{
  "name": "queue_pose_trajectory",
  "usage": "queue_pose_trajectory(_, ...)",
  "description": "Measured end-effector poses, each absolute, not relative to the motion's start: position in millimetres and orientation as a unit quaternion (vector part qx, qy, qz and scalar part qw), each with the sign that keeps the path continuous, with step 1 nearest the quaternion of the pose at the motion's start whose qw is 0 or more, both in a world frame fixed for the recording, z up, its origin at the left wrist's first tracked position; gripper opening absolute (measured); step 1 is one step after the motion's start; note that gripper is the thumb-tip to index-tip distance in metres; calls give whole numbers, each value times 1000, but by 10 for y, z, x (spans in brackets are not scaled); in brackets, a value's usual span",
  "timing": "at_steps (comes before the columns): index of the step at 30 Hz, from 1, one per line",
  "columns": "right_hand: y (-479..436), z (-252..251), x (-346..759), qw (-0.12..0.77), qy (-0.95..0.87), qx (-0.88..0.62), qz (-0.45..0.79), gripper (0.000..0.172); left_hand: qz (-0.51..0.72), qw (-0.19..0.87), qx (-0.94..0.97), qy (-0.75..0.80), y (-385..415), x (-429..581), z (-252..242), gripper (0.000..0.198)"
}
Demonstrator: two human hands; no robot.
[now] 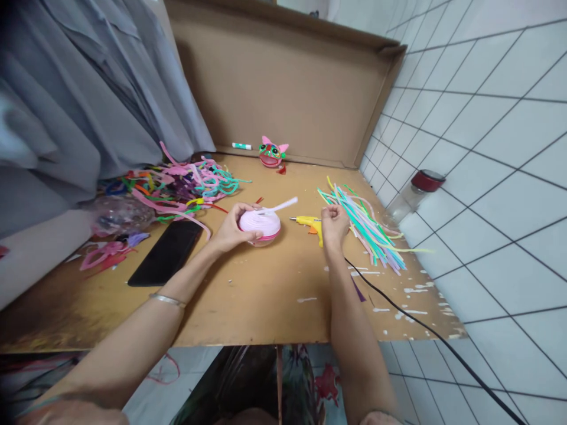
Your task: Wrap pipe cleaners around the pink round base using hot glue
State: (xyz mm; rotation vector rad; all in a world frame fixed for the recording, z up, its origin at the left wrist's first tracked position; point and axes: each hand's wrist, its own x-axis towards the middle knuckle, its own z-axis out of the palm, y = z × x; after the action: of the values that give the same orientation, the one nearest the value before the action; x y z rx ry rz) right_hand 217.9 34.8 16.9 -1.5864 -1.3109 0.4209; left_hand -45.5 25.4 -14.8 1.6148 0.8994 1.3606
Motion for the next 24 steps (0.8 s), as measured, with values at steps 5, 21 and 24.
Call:
queue_pose_trajectory(5,248,98,2040,182,-602,-776,-45,51,522,455,639,335,319,-505,-190,68)
queue_pose_trajectory(21,272,121,2021,309,-546,-778,-35,47,494,514,643,280,305,-519,-162,64)
queue_pose_trajectory(24,312,151,2041,416,-571,-707,-38,41,493,516,643,279,316,-523,-167,67)
